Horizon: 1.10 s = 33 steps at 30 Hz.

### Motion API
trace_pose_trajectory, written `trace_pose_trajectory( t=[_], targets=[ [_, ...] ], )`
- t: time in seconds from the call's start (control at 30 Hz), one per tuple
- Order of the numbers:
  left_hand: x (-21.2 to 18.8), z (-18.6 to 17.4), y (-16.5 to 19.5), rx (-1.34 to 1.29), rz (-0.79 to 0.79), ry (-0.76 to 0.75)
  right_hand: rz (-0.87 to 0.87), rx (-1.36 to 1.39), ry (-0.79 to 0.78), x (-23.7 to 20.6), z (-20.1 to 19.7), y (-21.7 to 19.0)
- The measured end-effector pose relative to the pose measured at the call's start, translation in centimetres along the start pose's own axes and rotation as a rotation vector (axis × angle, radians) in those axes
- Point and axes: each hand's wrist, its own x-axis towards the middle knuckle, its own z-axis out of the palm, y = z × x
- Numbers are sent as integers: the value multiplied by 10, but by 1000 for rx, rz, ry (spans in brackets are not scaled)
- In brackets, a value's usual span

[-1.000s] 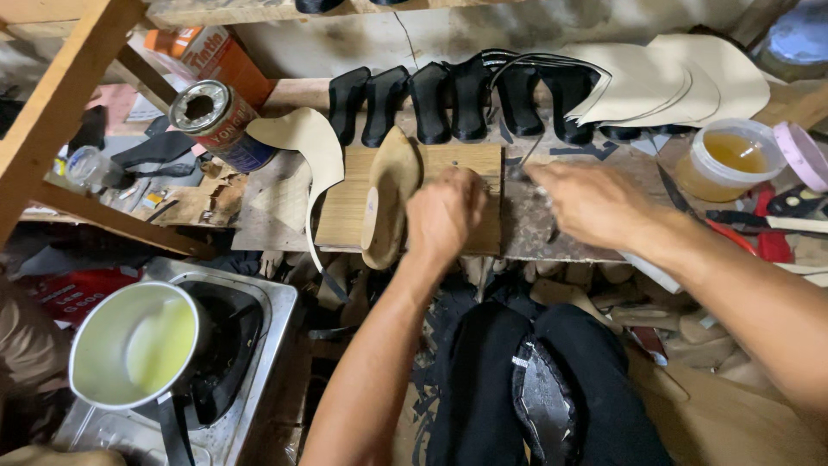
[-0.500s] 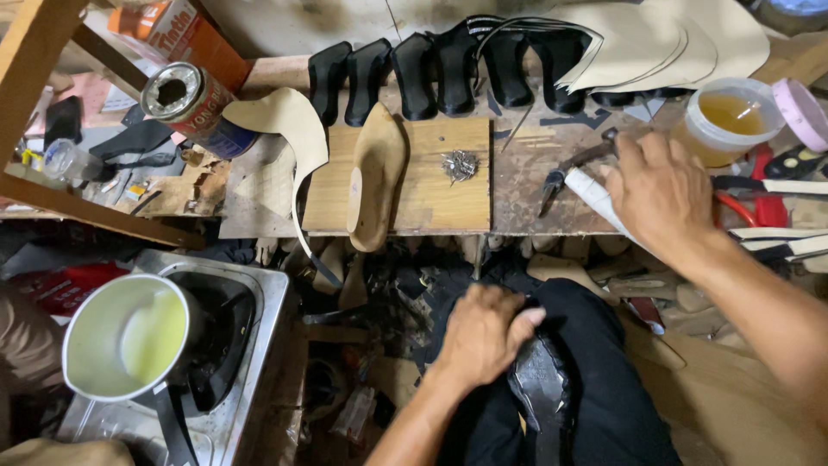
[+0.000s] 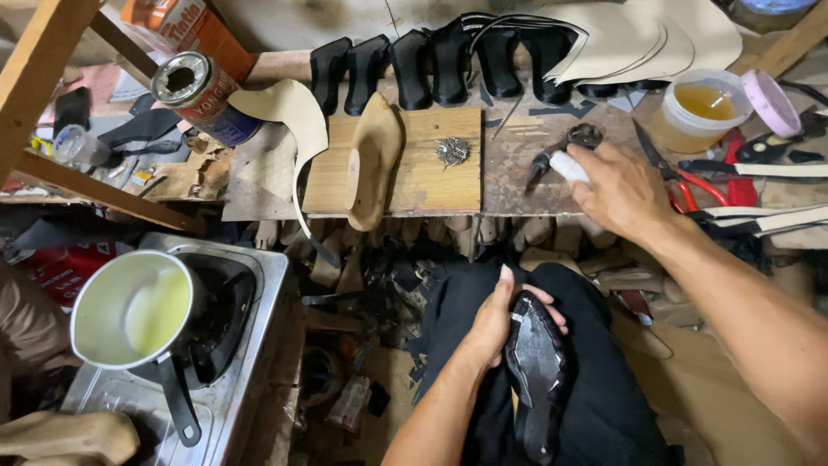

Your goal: The person repairs a black high-heeled shoe by hammering a nail into the heel, then uses pliers to pull and trim a decorative strip along the shoe's edge. They repeatedly reposition the shoe and adjust the strip while working on their lap.

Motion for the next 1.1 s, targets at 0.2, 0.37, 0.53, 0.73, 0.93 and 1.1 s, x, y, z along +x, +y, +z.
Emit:
trace_pose_trajectory(
  t=[0.2,0.37,0.53,0.73,0.93,1.1],
  targets=[
    [10,-5,-6,49,-44,43,275,673,271,-39,-11,-30],
    [22,-11,-2,54,-63,42,575,791,-108,-118,-30,-52],
    [30,-12,-1,35,-104,53,391,1137,193,-223,-45,-52],
    [34,-8,2,175,-61,94,293,90,-394,-264,30,-52],
    [33,-9,-7,94,-93,102,373,1256,213,-256,-21,-42],
    [34,-9,-2,263,-20,145,322,351,-327,-210,-9,-54]
  ],
)
